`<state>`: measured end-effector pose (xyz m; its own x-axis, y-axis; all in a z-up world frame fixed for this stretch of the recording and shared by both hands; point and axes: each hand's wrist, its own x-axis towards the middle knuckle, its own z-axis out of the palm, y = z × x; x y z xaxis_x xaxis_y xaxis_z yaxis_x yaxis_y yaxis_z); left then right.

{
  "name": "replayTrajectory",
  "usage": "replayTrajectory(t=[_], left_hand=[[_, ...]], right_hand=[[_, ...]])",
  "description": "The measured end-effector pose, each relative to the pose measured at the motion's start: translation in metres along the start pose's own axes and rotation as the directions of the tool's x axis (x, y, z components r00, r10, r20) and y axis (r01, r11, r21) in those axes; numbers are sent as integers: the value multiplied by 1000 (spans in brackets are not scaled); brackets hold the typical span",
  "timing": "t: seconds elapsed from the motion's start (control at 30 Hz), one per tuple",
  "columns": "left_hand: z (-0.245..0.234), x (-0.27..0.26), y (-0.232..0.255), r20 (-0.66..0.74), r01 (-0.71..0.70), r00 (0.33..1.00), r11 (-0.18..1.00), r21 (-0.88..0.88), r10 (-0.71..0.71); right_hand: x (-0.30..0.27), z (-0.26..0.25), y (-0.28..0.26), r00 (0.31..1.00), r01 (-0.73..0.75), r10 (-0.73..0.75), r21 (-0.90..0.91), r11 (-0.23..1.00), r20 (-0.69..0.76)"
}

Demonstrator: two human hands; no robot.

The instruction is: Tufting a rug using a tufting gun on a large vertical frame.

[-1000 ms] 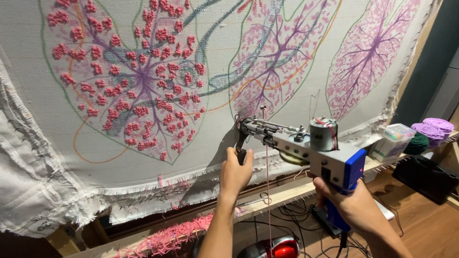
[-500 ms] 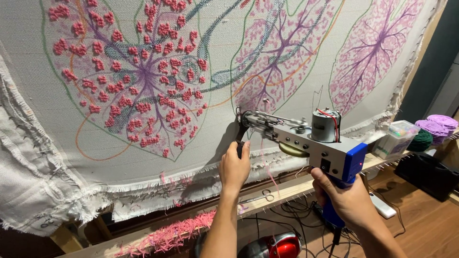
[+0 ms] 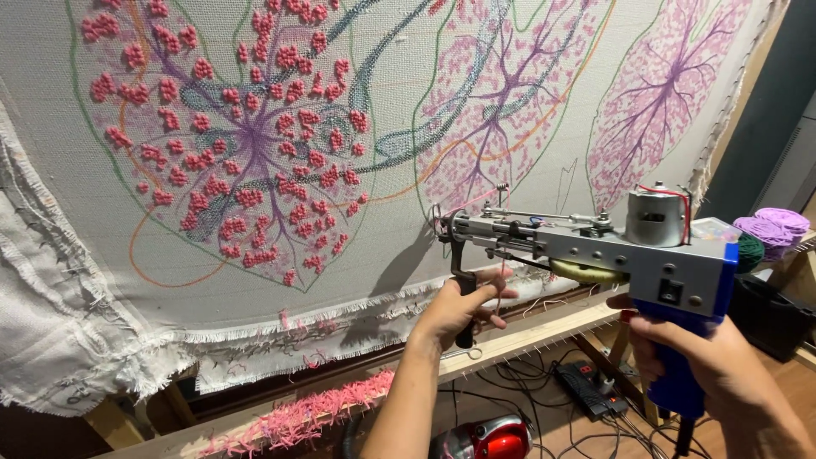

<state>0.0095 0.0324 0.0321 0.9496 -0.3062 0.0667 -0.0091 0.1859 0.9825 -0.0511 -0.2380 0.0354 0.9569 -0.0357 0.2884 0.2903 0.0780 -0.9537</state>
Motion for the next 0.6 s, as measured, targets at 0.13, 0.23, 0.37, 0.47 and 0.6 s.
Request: replayTrajectory(t=[0.13,0.23,0.37,0.47,0.6], left_hand=[[10,-1,1,-52,37,998,999,29,-36],[18,-4,4,-78,-23,997,997,67,28],[29,-8,10,-120,-52,991,992,113,65],[34,-7,7,-125,-111,982,965,239,143],[35,-9,9,-142,-31,987,954,299,77]], right_hand=[[4,-20,9,997,39,-41,37,999,68],[1,-24,3,997,45,-47,33,998,56],[-3,-28,-4,999,34,-34,57,998,-2],[-6,-34,-4,995,103,-103,-12,995,-18],[-7,-36,-3,998,62,-63,18,998,23]])
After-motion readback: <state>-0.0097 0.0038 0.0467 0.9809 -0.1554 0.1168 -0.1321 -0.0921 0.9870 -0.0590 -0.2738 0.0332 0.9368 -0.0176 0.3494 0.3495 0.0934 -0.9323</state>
